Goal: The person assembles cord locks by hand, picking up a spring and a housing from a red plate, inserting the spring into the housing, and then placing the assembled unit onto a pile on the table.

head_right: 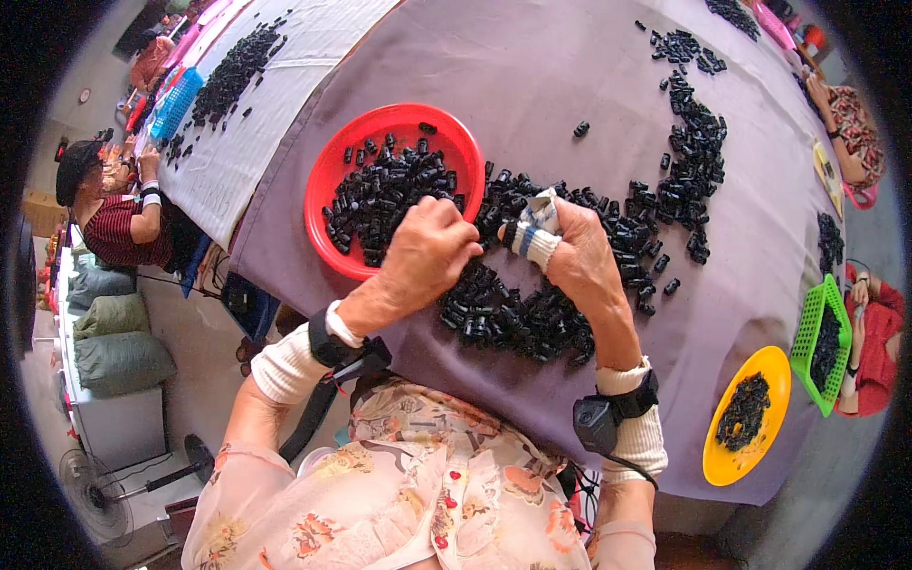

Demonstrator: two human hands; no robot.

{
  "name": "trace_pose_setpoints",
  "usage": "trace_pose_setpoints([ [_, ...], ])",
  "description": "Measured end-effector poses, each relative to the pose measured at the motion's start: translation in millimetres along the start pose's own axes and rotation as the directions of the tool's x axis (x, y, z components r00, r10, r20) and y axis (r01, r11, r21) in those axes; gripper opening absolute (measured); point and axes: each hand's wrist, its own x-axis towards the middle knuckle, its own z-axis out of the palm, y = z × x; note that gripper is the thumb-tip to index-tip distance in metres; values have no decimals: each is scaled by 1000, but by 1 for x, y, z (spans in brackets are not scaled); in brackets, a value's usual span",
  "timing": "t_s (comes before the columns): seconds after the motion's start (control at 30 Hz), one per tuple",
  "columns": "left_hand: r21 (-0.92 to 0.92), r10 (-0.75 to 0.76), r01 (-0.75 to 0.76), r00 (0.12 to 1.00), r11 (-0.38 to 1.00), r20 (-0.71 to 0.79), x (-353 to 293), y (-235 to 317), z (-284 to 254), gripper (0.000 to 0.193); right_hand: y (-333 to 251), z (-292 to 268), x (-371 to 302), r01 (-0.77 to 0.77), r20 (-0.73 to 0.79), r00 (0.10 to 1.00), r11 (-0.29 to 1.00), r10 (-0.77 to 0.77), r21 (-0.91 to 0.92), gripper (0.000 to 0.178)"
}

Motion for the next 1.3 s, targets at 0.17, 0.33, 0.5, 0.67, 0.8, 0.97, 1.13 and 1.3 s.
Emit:
trace_pose_setpoints([
  [0.17,244,91,-117,989,963,117,2,3,20,14,9,-3,-2,8,-6,1000,1000,-8,-6,10],
  [0.33,277,122,-176,972,944,203,4,10,24,10,8,0,-3,22,-2,1000,998,-22,56,14],
  [0.5,287,156,-233,951,929,266,1,14,27,13,8,-2,-4,8,4,1000,999,-8,36,18],
  [0.67,-138,-4,21,992,990,125,8,10,2,14,12,-1,-3,81,-35,996,996,-80,32,22],
  [0.8,-870,-347,483,802,-102,486,15,1,-31,16,-11,2,-5,6,-5,1000,997,-6,71,21],
  [0.97,-816,-338,270,810,-511,480,14,-2,-53,17,-27,11,1,38,93,995,999,-41,38,22],
  [1.13,-776,-304,224,828,-590,471,9,4,-61,21,-34,23,9,104,199,975,995,-99,-10,30],
  [1.3,-789,-299,229,837,-570,459,5,3,-61,21,-35,29,15,154,275,953,986,-129,-69,35],
])
